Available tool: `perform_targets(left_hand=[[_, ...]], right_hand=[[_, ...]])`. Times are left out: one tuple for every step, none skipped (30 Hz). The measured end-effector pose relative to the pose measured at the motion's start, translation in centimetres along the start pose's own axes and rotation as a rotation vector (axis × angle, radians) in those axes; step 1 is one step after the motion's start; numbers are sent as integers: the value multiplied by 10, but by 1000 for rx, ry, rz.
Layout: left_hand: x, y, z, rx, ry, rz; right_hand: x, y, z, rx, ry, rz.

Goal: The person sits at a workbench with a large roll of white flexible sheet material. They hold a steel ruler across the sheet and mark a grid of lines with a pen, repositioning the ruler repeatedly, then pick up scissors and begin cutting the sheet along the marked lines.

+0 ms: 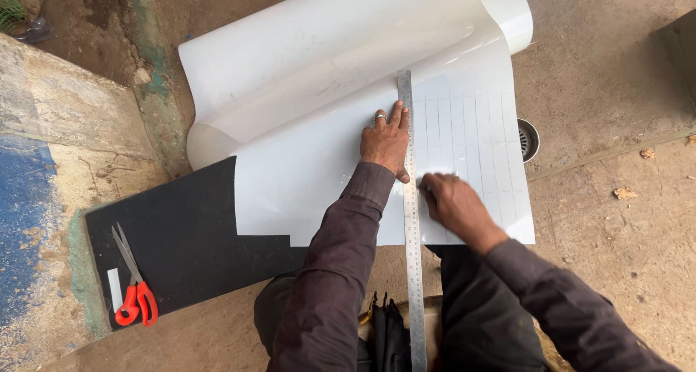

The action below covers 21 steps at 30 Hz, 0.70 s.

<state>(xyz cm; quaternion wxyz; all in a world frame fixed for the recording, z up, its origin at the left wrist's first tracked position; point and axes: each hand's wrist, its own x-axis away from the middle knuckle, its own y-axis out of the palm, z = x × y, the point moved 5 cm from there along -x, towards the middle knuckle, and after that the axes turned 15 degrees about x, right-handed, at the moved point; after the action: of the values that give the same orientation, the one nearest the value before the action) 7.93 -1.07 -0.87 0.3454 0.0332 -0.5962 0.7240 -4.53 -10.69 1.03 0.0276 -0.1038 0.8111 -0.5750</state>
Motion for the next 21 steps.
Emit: perform_targets(left_hand=[[1, 1, 0, -8, -2, 4], [0, 1, 0, -15, -4, 11], [1, 2, 0, -20, -6, 22], [2, 3, 0, -17, -8, 15], [3, 4, 1, -17, -8, 5], [4, 4, 1, -22, -7, -4], [4, 4, 2, -33, -2, -1], [5, 4, 3, -37, -1, 3], [6, 4, 4, -36, -4, 7], [7, 5, 5, -38, -4, 5], [8, 5, 6, -43, -3, 5], [8, 5, 7, -51, -1, 7], [7, 4, 7, -51, -3, 10], [8, 5, 7, -51, -5, 8], [8, 7, 8, -48, -9, 4], [8, 7, 8, -54, -5, 10], [8, 8, 9, -59, -2, 12], [8, 8, 10, -66, -1, 19], [9, 10, 11, -61, -3, 18], [8, 10, 12, -56, -3, 22], [7, 8, 12, -53, -7, 33]], right_hand=[[14, 0, -7, -7, -3, 18], [26, -1, -13, -11, -9, 38], [34, -4, -15, -12, -16, 59], [38, -7, -12, -65, 25, 68], [43, -9, -8, -122, 69, 79], [49, -10, -5, -182, 114, 94], [61, -5, 2, -230, 288, 41], [82, 0, 6, -275, 458, -16], [107, 8, 8, -317, 625, -78], [132, 10, -5, -476, 534, 40], [160, 11, -20, -635, 437, 162], [186, 31, -30, -814, 601, 4], [205, 52, -39, -992, 761, -159], [218, 65, -45, -1076, 871, -214], [229, 77, -51, -1160, 980, -273], [236, 86, -57, -1244, 1090, -338], [234, 88, -57, -1218, 1113, -312], [222, 89, -54, -1191, 1128, -286], [211, 89, -53, -1166, 1147, -257], [199, 88, -53, -1190, 1147, -205], [184, 87, -52, -1213, 1139, -153]])
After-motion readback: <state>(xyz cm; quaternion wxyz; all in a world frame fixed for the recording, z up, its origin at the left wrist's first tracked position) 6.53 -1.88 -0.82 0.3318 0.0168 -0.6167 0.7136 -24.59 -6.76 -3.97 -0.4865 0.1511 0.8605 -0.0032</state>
